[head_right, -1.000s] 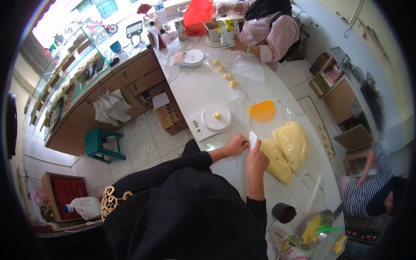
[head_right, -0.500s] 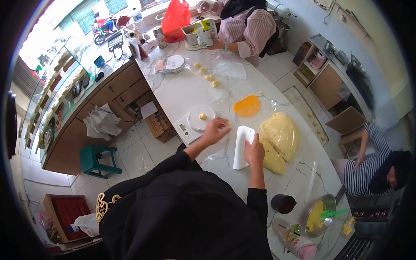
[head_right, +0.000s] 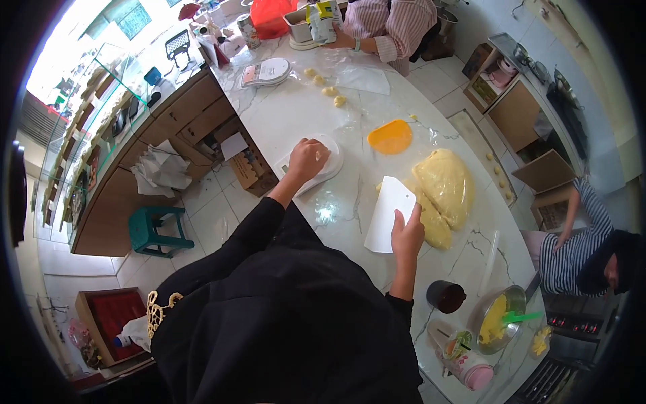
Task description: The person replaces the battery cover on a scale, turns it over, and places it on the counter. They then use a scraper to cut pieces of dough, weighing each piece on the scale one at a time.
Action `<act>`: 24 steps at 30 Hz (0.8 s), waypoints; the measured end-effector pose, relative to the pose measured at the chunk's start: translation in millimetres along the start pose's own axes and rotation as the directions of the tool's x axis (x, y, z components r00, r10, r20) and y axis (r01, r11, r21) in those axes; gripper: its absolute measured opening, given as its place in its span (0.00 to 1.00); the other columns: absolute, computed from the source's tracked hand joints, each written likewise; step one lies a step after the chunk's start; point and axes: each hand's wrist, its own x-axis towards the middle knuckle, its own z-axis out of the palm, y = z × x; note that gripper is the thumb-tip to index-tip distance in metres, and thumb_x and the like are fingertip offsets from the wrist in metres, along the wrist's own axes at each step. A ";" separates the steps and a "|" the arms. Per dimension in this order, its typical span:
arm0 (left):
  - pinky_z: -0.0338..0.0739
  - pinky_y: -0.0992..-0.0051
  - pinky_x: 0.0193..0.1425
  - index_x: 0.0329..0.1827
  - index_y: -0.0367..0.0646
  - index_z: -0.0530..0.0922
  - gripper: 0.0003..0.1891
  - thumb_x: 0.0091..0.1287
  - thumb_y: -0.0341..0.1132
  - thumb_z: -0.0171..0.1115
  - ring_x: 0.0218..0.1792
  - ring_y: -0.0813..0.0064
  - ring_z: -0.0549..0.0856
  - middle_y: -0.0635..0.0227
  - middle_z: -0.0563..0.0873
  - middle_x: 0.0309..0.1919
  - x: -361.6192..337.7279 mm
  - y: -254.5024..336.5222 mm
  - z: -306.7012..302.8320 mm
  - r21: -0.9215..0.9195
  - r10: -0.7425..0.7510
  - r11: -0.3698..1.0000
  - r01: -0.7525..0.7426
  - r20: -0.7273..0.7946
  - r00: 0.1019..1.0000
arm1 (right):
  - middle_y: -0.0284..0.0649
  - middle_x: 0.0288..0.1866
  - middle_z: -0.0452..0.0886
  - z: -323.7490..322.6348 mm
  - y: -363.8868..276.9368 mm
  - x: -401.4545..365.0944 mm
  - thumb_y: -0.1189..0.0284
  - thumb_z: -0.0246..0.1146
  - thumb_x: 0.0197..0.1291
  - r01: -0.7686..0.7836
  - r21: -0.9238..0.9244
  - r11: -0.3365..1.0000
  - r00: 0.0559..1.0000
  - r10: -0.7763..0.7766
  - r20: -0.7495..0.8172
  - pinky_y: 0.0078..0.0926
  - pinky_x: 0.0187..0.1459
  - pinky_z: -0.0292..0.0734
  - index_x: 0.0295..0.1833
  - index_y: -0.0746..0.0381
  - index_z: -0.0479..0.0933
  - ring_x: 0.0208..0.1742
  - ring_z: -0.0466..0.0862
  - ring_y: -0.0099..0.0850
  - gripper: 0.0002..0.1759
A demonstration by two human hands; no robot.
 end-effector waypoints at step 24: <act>0.75 0.72 0.43 0.66 0.44 0.62 0.34 0.57 0.33 0.68 0.42 0.70 0.79 0.59 0.72 0.53 8.1 -30.3 -48.4 -0.288 -0.186 0.955 0.076 -0.378 0.907 | 0.57 0.38 0.81 -27.5 -0.6 -18.4 0.70 0.60 0.60 -0.045 0.010 0.999 0.996 0.045 -0.081 0.43 0.39 0.74 0.51 0.66 0.69 0.42 0.80 0.55 0.17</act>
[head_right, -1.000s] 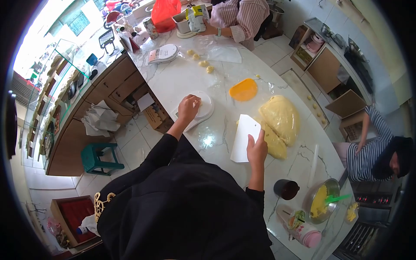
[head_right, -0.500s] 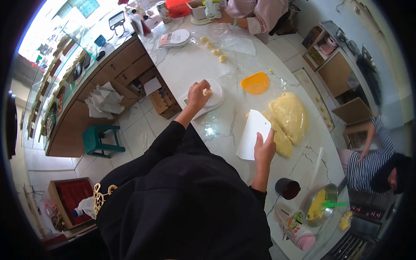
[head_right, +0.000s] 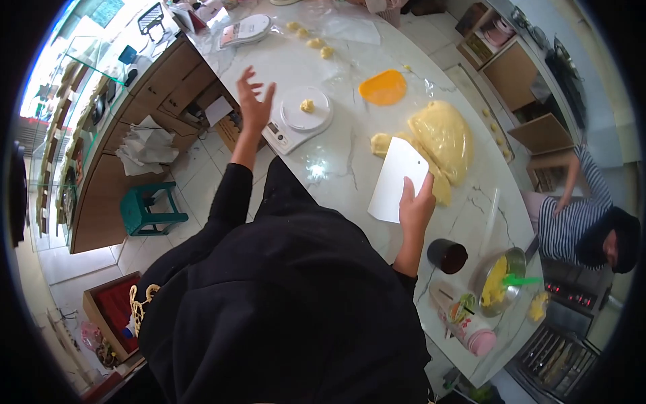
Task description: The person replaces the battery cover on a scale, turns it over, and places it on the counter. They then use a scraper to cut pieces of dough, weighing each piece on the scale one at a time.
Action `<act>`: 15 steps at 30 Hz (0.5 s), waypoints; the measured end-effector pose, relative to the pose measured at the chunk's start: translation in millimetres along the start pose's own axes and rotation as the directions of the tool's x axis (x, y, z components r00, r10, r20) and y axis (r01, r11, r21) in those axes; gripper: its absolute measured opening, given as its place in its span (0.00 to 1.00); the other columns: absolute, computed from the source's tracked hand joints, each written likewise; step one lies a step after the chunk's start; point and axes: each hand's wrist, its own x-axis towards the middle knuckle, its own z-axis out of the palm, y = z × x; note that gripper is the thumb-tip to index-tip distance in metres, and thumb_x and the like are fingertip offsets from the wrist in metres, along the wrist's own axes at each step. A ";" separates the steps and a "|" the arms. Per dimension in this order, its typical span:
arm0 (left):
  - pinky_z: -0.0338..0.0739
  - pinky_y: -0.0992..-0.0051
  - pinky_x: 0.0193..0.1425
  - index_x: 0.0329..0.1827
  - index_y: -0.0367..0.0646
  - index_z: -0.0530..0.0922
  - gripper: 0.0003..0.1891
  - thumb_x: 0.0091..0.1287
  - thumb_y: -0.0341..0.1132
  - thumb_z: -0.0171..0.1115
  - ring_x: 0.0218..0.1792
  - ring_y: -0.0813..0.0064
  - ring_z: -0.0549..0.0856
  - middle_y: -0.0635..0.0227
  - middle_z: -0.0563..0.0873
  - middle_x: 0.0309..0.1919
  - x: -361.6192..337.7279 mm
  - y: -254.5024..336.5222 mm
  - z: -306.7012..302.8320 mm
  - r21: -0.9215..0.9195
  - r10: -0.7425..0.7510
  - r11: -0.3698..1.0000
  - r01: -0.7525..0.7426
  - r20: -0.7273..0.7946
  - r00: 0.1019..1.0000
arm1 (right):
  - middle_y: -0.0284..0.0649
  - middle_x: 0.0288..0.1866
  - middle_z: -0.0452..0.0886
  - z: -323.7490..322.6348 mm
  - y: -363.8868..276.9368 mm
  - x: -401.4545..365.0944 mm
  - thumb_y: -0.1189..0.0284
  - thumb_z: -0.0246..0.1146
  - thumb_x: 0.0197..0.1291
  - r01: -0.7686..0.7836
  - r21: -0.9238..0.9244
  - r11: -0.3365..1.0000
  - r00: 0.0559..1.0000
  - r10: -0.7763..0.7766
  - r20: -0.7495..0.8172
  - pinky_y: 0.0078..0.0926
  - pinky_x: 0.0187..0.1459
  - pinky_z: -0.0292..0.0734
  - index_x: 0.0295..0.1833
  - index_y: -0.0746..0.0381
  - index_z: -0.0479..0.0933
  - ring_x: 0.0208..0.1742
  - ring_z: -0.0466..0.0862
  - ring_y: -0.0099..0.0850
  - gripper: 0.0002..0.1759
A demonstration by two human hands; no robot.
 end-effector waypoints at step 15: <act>0.77 0.70 0.44 0.63 0.42 0.66 0.30 0.56 0.30 0.67 0.42 0.68 0.81 0.57 0.74 0.51 12.3 -19.8 -29.3 0.042 -0.090 0.995 0.093 -0.062 0.994 | 0.57 0.39 0.81 -14.5 5.2 -6.4 0.70 0.59 0.60 -0.052 -0.053 0.997 0.998 0.050 -0.030 0.42 0.41 0.74 0.52 0.66 0.68 0.43 0.80 0.55 0.17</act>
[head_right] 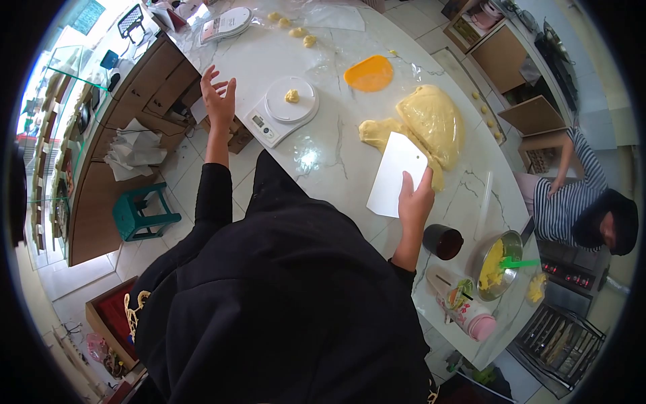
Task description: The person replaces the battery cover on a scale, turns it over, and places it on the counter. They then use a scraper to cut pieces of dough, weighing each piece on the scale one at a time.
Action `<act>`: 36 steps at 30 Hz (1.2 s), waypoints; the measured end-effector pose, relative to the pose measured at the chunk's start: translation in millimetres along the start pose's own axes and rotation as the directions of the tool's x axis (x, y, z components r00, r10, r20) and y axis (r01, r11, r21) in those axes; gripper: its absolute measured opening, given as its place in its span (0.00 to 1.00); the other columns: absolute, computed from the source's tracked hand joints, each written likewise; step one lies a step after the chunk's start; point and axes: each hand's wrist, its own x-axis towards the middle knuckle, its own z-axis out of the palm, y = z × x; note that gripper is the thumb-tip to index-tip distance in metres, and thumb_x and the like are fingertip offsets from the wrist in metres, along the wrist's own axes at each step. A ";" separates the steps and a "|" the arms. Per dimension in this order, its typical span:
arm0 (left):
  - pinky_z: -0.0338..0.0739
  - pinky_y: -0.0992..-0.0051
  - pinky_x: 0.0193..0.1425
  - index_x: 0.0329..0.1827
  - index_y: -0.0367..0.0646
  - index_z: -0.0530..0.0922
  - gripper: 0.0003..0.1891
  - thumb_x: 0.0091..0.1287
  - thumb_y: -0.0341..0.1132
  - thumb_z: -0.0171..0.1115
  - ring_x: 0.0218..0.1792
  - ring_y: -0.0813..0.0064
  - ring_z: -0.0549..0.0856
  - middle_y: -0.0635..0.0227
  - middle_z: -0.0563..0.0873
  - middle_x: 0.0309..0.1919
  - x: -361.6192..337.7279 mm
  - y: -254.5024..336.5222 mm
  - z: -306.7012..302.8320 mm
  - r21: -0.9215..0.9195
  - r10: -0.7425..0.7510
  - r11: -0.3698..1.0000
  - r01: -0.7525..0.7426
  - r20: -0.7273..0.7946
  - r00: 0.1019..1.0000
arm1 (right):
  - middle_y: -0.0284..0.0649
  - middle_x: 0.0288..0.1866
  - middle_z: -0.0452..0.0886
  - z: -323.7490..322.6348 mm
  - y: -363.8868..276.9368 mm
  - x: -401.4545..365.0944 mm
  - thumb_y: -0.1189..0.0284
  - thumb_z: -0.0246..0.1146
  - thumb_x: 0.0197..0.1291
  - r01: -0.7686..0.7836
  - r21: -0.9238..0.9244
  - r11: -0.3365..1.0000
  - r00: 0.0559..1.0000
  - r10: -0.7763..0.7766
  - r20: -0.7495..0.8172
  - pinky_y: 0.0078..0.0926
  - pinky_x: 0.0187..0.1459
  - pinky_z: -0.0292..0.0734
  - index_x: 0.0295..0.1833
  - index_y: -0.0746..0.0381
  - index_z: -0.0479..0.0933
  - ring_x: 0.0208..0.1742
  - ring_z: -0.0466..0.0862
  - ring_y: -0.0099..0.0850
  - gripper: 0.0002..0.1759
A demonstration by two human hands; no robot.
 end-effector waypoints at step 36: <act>0.77 0.74 0.46 0.51 0.42 0.81 0.14 0.64 0.33 0.57 0.41 0.72 0.85 0.60 0.87 0.36 64.8 -61.7 123.6 -0.378 -0.142 0.886 0.268 0.328 0.934 | 0.58 0.32 0.80 -1.4 22.6 1.9 0.66 0.61 0.60 -0.100 -0.066 0.993 0.994 0.103 0.042 0.48 0.34 0.72 0.51 0.64 0.67 0.36 0.79 0.58 0.18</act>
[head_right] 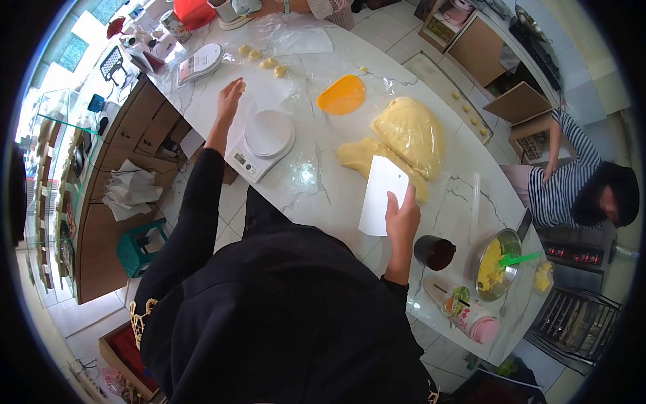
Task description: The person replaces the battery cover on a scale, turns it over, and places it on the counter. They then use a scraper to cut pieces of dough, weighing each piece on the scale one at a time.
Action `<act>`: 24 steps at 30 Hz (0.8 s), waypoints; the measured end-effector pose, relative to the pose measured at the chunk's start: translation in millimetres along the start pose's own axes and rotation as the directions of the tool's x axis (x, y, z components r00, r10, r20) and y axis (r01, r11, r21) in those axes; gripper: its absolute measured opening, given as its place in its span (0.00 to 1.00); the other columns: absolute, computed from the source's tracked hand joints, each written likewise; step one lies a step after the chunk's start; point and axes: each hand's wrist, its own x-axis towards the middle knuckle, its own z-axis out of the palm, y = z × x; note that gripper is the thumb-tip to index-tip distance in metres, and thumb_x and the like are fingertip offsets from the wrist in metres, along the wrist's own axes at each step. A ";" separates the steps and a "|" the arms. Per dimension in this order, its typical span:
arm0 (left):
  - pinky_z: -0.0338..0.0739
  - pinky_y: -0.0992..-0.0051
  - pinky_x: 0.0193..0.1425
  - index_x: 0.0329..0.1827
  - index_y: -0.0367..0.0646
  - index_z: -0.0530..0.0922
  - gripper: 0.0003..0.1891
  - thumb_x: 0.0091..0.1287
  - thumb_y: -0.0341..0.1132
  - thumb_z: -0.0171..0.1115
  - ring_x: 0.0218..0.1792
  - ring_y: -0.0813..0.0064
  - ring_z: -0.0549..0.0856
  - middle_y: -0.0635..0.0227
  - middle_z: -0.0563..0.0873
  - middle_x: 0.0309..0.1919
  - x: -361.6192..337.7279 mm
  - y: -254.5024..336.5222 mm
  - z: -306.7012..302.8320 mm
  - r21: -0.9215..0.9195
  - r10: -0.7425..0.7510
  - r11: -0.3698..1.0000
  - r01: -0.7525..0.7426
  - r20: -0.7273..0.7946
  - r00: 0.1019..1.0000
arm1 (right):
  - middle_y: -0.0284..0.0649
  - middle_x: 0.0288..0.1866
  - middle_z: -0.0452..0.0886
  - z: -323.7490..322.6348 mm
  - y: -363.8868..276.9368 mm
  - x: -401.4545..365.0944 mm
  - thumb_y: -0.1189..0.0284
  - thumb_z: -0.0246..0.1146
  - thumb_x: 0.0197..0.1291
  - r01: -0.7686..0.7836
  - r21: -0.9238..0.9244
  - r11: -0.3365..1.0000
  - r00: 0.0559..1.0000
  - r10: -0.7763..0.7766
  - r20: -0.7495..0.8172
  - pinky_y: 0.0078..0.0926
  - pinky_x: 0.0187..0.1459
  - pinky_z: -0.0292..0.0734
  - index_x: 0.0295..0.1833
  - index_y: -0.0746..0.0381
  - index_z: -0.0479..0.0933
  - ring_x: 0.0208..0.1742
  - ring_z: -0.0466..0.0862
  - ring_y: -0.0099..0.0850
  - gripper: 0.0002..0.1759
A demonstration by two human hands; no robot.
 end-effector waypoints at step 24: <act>0.73 0.64 0.53 0.54 0.44 0.69 0.30 0.47 0.36 0.70 0.52 0.60 0.77 0.60 0.77 0.49 28.1 -7.5 22.2 0.693 0.132 0.699 -0.175 0.115 0.985 | 0.57 0.33 0.80 4.3 -10.9 9.5 0.66 0.61 0.60 0.012 -0.011 1.000 0.999 -0.012 -0.041 0.45 0.34 0.73 0.53 0.64 0.69 0.35 0.79 0.57 0.19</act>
